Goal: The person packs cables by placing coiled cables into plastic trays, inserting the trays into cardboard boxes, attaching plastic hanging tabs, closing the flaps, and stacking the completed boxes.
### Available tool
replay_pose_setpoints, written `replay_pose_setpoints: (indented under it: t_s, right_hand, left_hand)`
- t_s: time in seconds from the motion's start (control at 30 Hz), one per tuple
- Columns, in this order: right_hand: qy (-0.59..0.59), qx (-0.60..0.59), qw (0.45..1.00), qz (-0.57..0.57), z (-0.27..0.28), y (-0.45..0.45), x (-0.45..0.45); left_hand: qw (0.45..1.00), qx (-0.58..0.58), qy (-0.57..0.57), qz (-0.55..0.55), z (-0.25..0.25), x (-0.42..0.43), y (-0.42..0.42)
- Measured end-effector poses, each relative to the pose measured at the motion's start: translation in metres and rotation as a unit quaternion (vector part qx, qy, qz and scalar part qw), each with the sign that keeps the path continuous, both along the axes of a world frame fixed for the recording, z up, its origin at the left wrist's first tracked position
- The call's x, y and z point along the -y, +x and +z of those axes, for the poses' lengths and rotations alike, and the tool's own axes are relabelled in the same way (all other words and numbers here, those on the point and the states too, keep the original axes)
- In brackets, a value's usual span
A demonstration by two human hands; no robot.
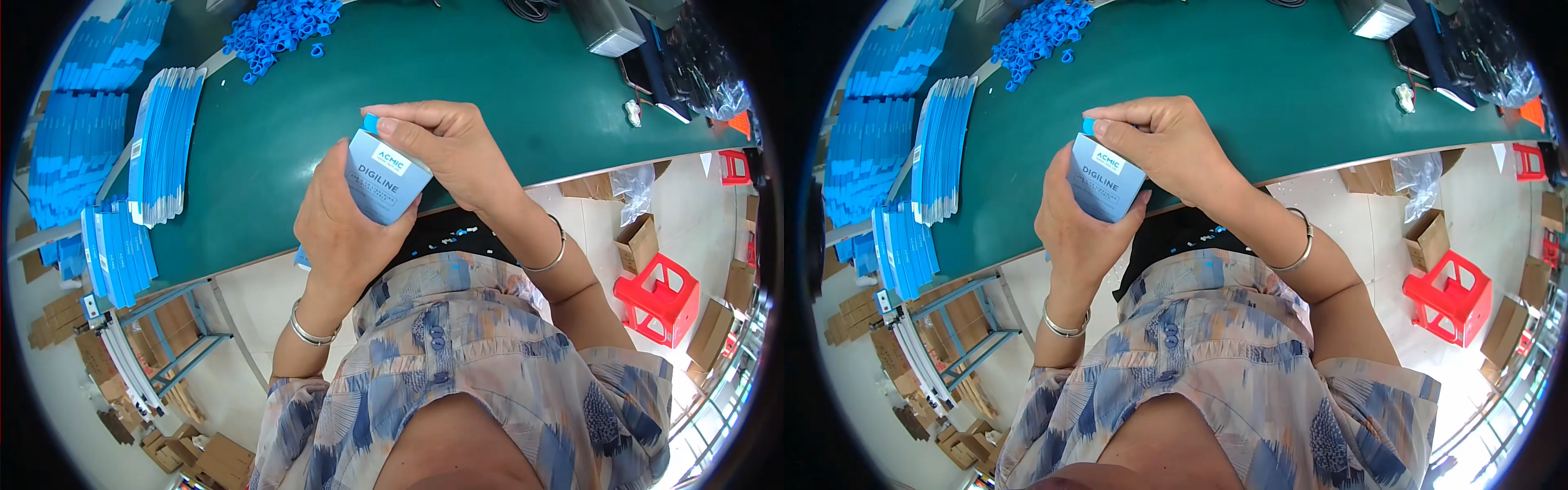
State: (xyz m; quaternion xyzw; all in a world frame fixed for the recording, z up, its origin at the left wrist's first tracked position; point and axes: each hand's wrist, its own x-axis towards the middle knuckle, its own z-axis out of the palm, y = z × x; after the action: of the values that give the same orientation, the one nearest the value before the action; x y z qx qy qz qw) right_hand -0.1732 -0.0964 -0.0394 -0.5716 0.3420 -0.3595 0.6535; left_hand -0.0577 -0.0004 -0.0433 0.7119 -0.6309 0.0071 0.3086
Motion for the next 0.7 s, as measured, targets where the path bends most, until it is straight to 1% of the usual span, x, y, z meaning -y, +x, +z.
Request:
replay_pose_setpoints:
  t_s: [0.07,0.1,0.23,0.27,0.4,0.43,0.5,0.57,0.6,0.7]
  right_hand:
    - [-0.056,-0.05,0.997,-0.002,0.0,-0.002,-0.001]
    - [-0.057,-0.05,0.997,-0.001,0.0,-0.004,0.0]
    - [-0.091,-0.034,0.992,0.077,0.001,-0.014,0.006]
    - [-0.091,-0.034,0.992,0.077,0.004,-0.015,0.006]
    - [-0.169,-0.085,0.976,0.108,0.016,-0.019,0.002]
    - [-0.17,-0.084,0.976,0.108,0.015,-0.018,-0.001]
    - [-0.079,0.027,0.996,-0.002,0.006,-0.008,-0.01]
    - [0.015,0.138,0.984,-0.113,-0.002,-0.003,-0.019]
    - [0.015,0.138,0.984,-0.114,-0.004,-0.005,-0.02]
    - [-0.12,0.021,0.991,-0.05,-0.01,-0.02,-0.021]
  left_hand:
    - [1.0,-0.004,0.001,0.004,-0.001,-0.001,0.0]
    - [1.0,-0.005,0.0,0.005,-0.001,-0.001,0.0]
    - [0.999,-0.012,-0.013,-0.037,-0.001,-0.001,0.003]
    - [0.999,-0.012,-0.013,-0.037,0.0,0.0,0.004]
    - [0.996,0.02,-0.07,-0.054,0.002,0.006,0.005]
    - [0.996,0.021,-0.071,-0.053,0.003,0.008,0.006]
    - [0.998,0.007,-0.051,-0.042,0.005,0.009,0.008]
    - [0.999,-0.009,-0.029,-0.032,0.006,0.01,0.01]
    - [0.999,-0.009,-0.03,-0.032,0.007,0.01,0.009]
    - [0.999,-0.028,-0.016,-0.02,0.007,0.011,0.008]
